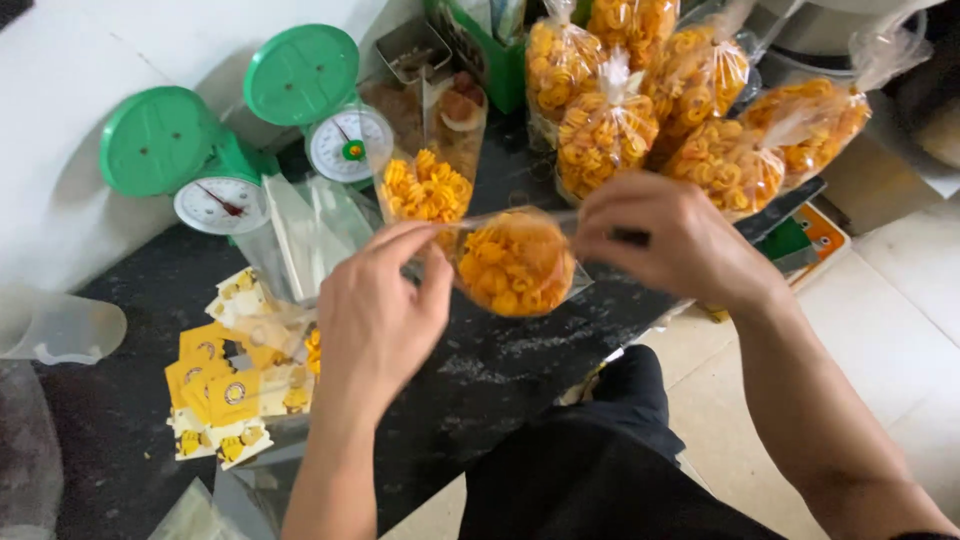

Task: Packaging fried snacks into plastic bags, weighing them, and sealing them with rubber bands.

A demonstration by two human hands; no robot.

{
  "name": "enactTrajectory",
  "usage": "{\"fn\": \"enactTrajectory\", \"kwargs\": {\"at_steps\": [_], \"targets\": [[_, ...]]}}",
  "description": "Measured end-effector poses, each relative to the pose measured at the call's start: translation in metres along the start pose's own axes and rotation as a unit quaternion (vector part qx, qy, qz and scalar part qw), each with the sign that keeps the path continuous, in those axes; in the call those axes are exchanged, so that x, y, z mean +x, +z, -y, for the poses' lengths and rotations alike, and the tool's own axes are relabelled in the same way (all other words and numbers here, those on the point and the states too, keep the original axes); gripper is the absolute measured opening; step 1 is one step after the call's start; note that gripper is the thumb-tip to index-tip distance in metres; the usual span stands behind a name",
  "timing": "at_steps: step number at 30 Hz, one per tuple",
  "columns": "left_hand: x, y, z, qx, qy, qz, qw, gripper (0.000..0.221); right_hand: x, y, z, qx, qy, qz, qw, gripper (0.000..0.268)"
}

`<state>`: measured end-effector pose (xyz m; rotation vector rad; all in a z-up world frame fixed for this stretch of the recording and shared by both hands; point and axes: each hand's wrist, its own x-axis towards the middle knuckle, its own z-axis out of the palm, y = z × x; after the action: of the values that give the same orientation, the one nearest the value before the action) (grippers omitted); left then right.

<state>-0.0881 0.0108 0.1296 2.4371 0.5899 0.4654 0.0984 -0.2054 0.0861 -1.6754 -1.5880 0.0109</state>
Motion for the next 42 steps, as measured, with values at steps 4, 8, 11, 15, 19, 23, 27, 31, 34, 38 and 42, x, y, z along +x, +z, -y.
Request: {"fn": "enactTrajectory", "kwargs": {"at_steps": [4, 8, 11, 15, 19, 23, 27, 31, 34, 38, 42], "targets": [[0.0, 0.022, 0.016, 0.088, 0.136, -0.07, 0.984, 0.042, 0.005, 0.002, -0.01, -0.051, 0.017, -0.001, 0.999, 0.007], [-0.002, 0.033, 0.022, 0.1, 0.061, 0.002, 0.993, 0.055, -0.003, 0.005, -0.012, -0.035, 0.019, 0.004, 0.999, 0.008], [0.003, 0.027, 0.006, 0.132, -0.018, 0.082, 0.988, 0.061, -0.003, 0.006, -0.013, -0.044, 0.039, 0.011, 0.998, 0.006], [-0.002, 0.032, 0.007, 0.089, 0.118, 0.045, 0.988, 0.071, -0.004, 0.004, -0.007, 0.042, 0.173, -0.021, 0.984, 0.025], [0.014, 0.045, 0.003, 0.133, 0.251, 0.064, 0.957, 0.059, -0.011, 0.005, -0.008, 0.086, 0.219, -0.034, 0.971, 0.058], [0.035, 0.075, 0.018, 0.122, 0.327, 0.098, 0.932, 0.035, -0.03, 0.008, -0.022, 0.146, 0.242, -0.036, 0.958, 0.05], [0.047, 0.074, 0.016, 0.1, 0.251, 0.262, 0.926, 0.014, -0.045, 0.006, -0.03, 0.23, 0.259, -0.055, 0.937, 0.049], [0.046, 0.074, 0.014, 0.033, 0.299, 0.217, 0.929, 0.01, -0.044, 0.019, -0.027, 0.112, 0.221, 0.012, 0.969, 0.08], [0.047, 0.077, 0.006, 0.032, 0.325, 0.192, 0.926, 0.01, -0.037, 0.038, -0.02, 0.181, 0.24, 0.036, 0.953, 0.081], [0.043, 0.086, 0.005, 0.041, 0.334, 0.195, 0.921, 0.007, -0.033, 0.062, -0.025, 0.073, 0.259, 0.024, 0.963, 0.039], [0.043, 0.072, 0.004, -0.024, 0.331, 0.175, 0.927, 0.03, -0.034, 0.065, -0.037, 0.112, 0.16, 0.007, 0.981, 0.015]]}}
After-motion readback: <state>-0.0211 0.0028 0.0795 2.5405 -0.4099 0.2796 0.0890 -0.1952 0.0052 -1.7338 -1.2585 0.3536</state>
